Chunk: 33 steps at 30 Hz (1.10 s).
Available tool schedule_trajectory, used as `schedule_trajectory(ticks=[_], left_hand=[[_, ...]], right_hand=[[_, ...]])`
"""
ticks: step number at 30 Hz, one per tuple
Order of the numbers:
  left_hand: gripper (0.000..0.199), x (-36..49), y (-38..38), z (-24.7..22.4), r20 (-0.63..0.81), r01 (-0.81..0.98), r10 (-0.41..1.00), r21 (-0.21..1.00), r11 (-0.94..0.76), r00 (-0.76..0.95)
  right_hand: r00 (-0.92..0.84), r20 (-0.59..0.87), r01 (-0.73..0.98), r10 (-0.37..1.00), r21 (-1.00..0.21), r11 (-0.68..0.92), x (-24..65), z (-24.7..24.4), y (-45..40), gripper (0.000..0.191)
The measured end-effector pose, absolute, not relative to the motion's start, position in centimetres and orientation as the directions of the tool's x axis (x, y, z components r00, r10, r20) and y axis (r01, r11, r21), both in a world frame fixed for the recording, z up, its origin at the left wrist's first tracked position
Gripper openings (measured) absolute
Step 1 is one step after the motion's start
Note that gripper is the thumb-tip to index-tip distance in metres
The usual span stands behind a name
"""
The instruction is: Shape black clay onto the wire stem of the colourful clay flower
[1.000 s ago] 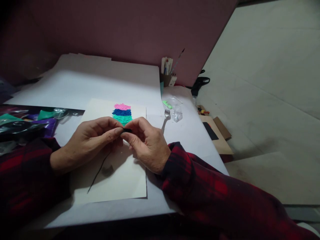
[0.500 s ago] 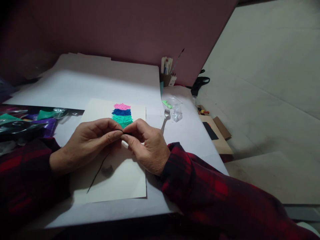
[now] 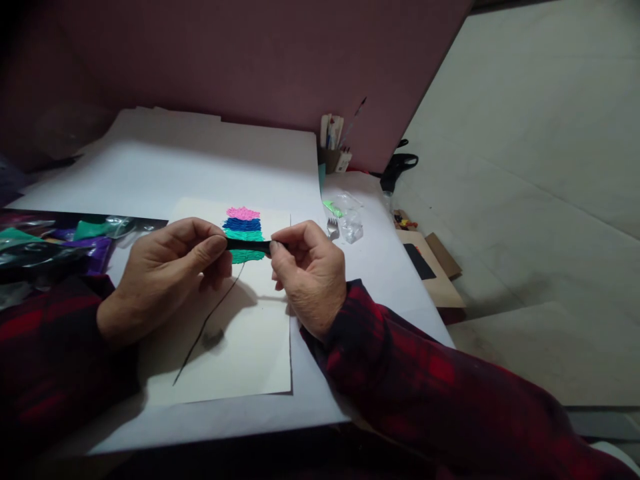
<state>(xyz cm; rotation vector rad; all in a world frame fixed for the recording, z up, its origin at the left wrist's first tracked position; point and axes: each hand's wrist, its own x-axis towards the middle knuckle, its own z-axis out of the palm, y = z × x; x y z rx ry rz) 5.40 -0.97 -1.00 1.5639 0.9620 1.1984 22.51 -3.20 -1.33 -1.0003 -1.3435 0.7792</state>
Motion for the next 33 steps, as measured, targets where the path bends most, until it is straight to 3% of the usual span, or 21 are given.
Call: schedule_trajectory(ticks=[3, 8, 14, 20, 33], left_hand=[[0.014, 5.42, -0.96, -0.84, 0.239, 0.044, 0.944, 0.966, -0.255, 0.228], [0.01, 5.38, -1.04, -1.07, 0.224, 0.005, 0.925, 0.972, -0.237, 0.308], [0.018, 5.44, -0.91, -1.28, 0.243, -0.076, 0.908, 0.97, -0.231, 0.34], [0.007, 5.48, -0.98, -0.93, 0.246, 0.068, 0.893, 0.954, -0.291, 0.378], [0.011, 5.11, -1.06, -1.19, 0.198, 0.081, 0.873, 0.962, -0.259, 0.445]], right_hand=[[0.096, 0.372, 0.06, 0.923, -0.928, 0.367, 22.57, -1.57, -2.84, 0.008], [-0.075, 0.247, 0.054, 0.966, -0.966, 0.251, 22.71, -2.1, -2.89, 0.012], [-0.151, 0.354, 0.079, 0.923, -0.927, 0.368, 22.64, -1.95, -3.45, 0.007], [-0.194, 0.42, 0.054, 0.887, -0.898, 0.437, 22.59, -1.97, -3.51, 0.014], [-0.214, 0.456, 0.094, 0.864, -0.871, 0.483, 22.73, -2.02, -3.53, 0.017]])
